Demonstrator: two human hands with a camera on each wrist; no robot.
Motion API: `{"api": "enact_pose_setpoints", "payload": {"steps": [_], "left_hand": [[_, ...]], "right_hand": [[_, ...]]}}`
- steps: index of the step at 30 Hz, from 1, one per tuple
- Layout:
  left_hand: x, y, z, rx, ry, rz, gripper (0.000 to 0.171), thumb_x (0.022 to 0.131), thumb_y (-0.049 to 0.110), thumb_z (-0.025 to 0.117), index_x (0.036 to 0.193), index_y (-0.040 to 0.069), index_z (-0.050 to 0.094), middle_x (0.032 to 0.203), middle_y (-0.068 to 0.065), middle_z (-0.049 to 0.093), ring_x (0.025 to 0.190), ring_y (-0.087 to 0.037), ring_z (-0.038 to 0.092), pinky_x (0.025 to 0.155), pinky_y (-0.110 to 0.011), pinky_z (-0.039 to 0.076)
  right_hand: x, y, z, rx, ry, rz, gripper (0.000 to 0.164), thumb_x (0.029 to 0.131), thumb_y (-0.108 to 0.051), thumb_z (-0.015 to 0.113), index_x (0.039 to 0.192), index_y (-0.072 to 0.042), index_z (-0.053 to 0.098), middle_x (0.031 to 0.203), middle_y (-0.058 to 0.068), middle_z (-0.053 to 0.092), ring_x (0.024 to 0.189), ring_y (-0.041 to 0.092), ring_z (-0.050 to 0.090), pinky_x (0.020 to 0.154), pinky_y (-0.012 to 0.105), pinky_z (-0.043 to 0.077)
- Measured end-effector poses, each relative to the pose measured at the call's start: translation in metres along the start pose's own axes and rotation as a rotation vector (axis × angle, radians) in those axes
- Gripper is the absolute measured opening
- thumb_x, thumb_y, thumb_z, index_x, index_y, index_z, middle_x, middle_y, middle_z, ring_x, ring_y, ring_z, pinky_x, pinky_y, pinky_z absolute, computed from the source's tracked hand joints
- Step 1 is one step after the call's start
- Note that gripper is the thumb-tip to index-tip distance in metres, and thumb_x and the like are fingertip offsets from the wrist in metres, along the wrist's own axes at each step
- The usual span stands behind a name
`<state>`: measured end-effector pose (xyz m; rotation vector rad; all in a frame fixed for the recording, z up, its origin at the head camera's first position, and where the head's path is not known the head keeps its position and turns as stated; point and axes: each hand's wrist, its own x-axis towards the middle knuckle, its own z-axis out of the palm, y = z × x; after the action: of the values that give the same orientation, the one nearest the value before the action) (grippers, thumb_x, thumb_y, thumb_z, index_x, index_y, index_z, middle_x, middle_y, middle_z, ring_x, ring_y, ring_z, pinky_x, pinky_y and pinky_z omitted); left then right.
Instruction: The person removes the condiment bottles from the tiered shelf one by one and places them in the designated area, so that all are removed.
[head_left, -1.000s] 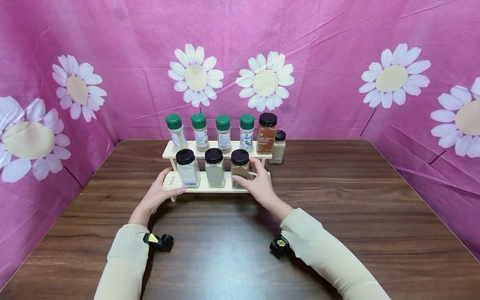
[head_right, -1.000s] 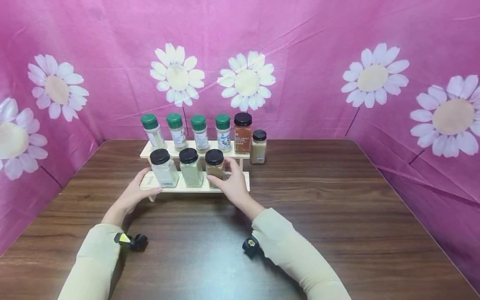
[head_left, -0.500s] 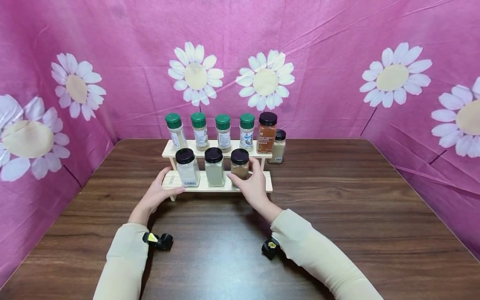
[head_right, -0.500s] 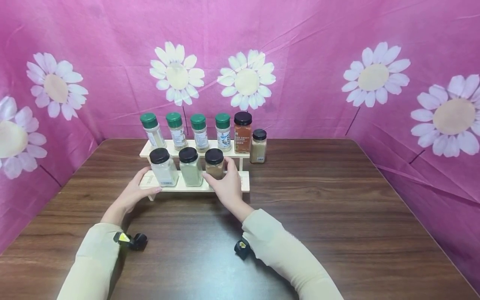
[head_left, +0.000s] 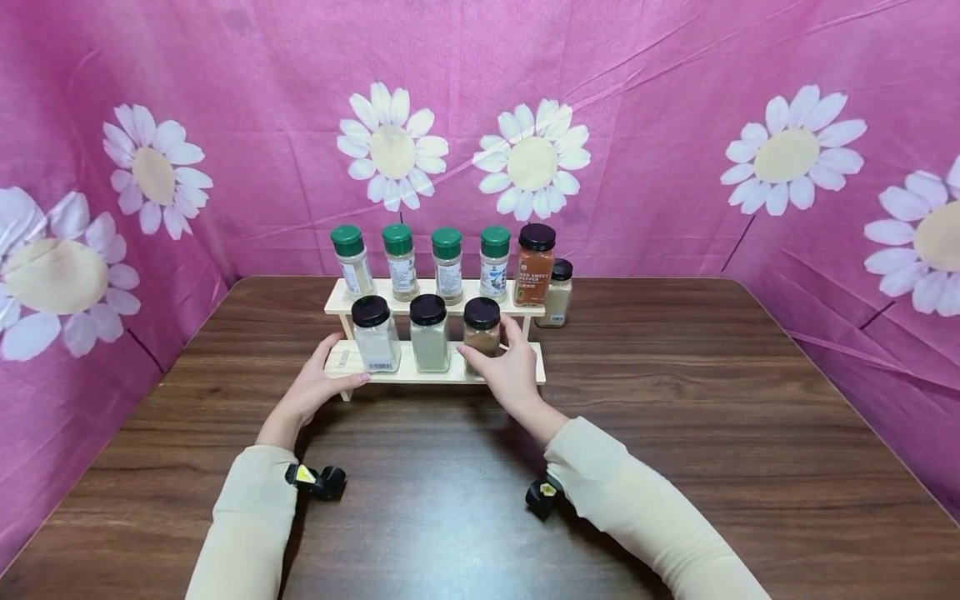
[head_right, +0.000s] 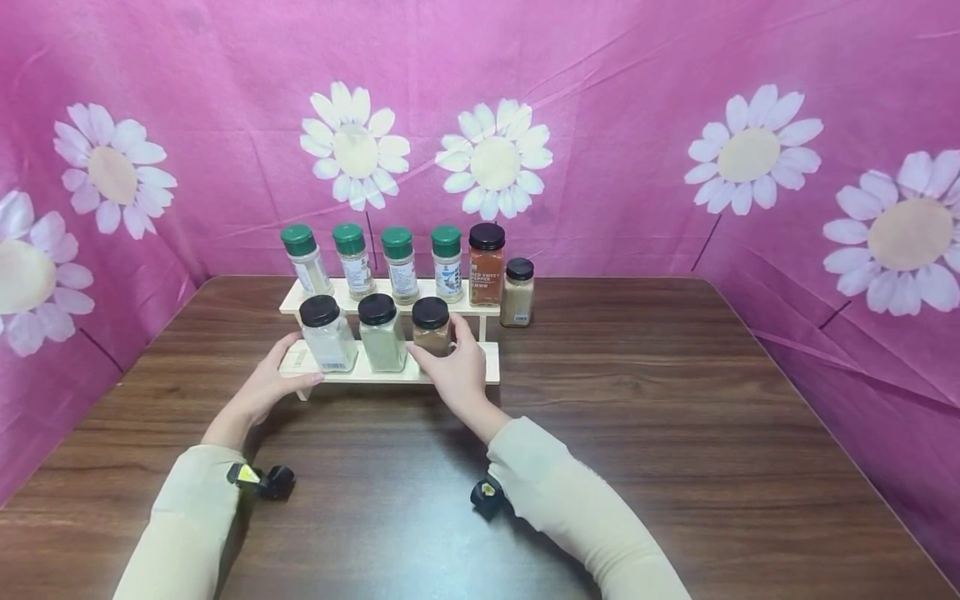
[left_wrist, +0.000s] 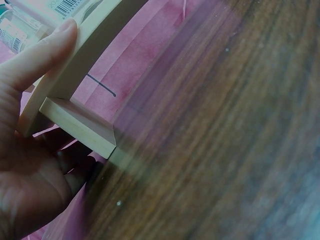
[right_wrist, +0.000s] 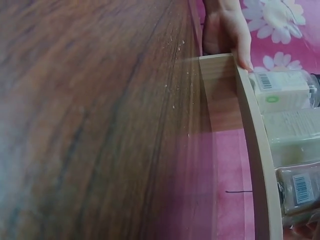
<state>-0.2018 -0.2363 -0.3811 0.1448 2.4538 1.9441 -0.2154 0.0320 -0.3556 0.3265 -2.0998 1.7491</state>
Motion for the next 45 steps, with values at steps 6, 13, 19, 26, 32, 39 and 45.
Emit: {"api": "enact_pose_setpoints", "payload": {"steps": [6, 13, 19, 26, 32, 39, 45], "left_hand": [[0.005, -0.014, -0.003, 0.007, 0.006, 0.010, 0.081, 0.072, 0.003, 0.067, 0.135, 0.005, 0.015, 0.125, -0.018, 0.031, 0.106, -0.023, 0.033, 0.090, -0.034, 0.024], [0.004, -0.012, -0.003, 0.029, 0.017, 0.002, 0.083, 0.071, 0.006, 0.069, 0.135, 0.004, 0.015, 0.125, -0.020, 0.029, 0.107, -0.026, 0.030, 0.093, -0.039, 0.021], [0.004, -0.012, -0.003, 0.047, 0.014, 0.000, 0.085, 0.070, 0.009, 0.070, 0.135, 0.003, 0.016, 0.127, -0.020, 0.028, 0.110, -0.028, 0.029, 0.094, -0.041, 0.019], [0.006, -0.015, -0.004, 0.046, 0.014, 0.003, 0.085, 0.070, 0.009, 0.070, 0.135, 0.004, 0.015, 0.127, -0.020, 0.028, 0.110, -0.028, 0.028, 0.094, -0.042, 0.018], [0.005, -0.015, -0.004, 0.049, 0.014, 0.007, 0.084, 0.070, 0.009, 0.070, 0.135, 0.003, 0.016, 0.126, -0.020, 0.029, 0.108, -0.027, 0.030, 0.093, -0.040, 0.020], [0.005, -0.014, -0.003, 0.020, 0.002, 0.017, 0.082, 0.072, 0.007, 0.068, 0.135, 0.004, 0.016, 0.124, -0.019, 0.032, 0.105, -0.024, 0.034, 0.091, -0.036, 0.024], [0.005, -0.014, -0.003, 0.018, 0.006, 0.011, 0.082, 0.072, 0.005, 0.068, 0.135, 0.005, 0.015, 0.124, -0.019, 0.032, 0.105, -0.024, 0.033, 0.091, -0.034, 0.024]], "right_hand": [[-0.001, -0.003, -0.008, 0.007, -0.016, 0.033, 0.051, 0.063, -0.010, 0.076, 0.109, -0.003, 0.054, 0.096, 0.011, 0.058, 0.088, 0.021, 0.053, 0.072, 0.033, 0.045], [-0.001, -0.004, -0.020, 0.002, -0.011, 0.020, 0.049, 0.063, -0.008, 0.076, 0.107, -0.003, 0.055, 0.093, 0.010, 0.058, 0.084, 0.017, 0.053, 0.070, 0.031, 0.046], [-0.002, -0.005, -0.037, 0.006, -0.003, 0.030, 0.049, 0.064, -0.008, 0.075, 0.109, -0.003, 0.054, 0.093, 0.009, 0.058, 0.083, 0.016, 0.052, 0.068, 0.031, 0.045], [-0.001, -0.005, -0.059, -0.030, 0.009, 0.041, 0.051, 0.063, -0.010, 0.077, 0.109, -0.004, 0.055, 0.092, 0.010, 0.058, 0.081, 0.014, 0.051, 0.067, 0.028, 0.043], [0.000, -0.003, -0.074, -0.040, 0.030, 0.053, 0.050, 0.064, -0.009, 0.076, 0.108, -0.003, 0.054, 0.093, 0.010, 0.058, 0.081, 0.014, 0.051, 0.067, 0.027, 0.044], [0.002, 0.001, -0.093, -0.080, 0.032, 0.021, 0.047, 0.064, -0.009, 0.076, 0.106, -0.002, 0.055, 0.091, 0.009, 0.058, 0.081, 0.013, 0.052, 0.067, 0.024, 0.044], [0.005, 0.002, -0.108, -0.172, 0.033, 0.036, 0.045, 0.065, -0.011, 0.075, 0.104, -0.002, 0.056, 0.088, 0.009, 0.057, 0.077, 0.008, 0.050, 0.065, 0.018, 0.042]]}}
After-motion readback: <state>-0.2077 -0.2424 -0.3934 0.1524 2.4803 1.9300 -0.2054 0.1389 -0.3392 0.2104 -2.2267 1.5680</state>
